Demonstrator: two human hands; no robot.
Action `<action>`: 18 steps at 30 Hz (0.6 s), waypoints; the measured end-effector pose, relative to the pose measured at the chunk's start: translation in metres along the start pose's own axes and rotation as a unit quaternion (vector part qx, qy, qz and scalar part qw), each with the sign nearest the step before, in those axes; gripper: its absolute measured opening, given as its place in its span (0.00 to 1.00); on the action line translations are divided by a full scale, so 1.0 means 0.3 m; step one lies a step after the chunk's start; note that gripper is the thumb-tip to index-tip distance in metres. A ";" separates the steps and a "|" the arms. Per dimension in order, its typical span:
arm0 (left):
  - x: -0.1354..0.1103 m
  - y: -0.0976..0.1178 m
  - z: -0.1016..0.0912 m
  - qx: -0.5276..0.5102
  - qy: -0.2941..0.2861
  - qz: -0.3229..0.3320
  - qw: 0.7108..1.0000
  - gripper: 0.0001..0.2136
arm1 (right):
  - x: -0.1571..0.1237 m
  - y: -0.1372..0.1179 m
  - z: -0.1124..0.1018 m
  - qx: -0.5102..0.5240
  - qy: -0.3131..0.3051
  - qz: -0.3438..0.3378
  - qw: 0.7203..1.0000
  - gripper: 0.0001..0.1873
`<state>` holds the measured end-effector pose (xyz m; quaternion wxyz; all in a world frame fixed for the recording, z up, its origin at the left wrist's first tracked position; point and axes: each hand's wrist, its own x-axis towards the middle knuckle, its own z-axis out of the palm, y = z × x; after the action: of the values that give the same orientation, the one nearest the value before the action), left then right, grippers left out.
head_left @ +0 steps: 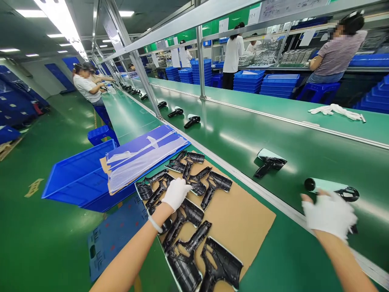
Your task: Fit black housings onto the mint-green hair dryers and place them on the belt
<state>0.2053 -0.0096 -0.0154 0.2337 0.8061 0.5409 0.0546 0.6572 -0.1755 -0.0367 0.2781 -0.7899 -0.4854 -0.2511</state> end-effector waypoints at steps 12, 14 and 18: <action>-0.244 -0.042 -0.150 -0.317 0.140 -0.079 0.935 0.21 | -0.198 -0.971 0.118 0.068 -0.404 -0.065 0.910 0.18; -0.259 -0.060 -0.147 -0.347 0.181 -0.104 0.915 0.18 | -0.213 -0.943 0.098 0.092 -0.383 -0.041 0.918 0.11; -0.281 -0.078 -0.129 -0.427 0.222 -0.119 0.869 0.23 | -0.306 -0.829 0.004 0.173 -0.263 -0.014 0.949 0.14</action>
<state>0.1380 -0.0659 0.0225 0.4333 0.5242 0.5941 0.4295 0.3948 -0.1393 -0.0501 0.2695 -0.7607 -0.5884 0.0499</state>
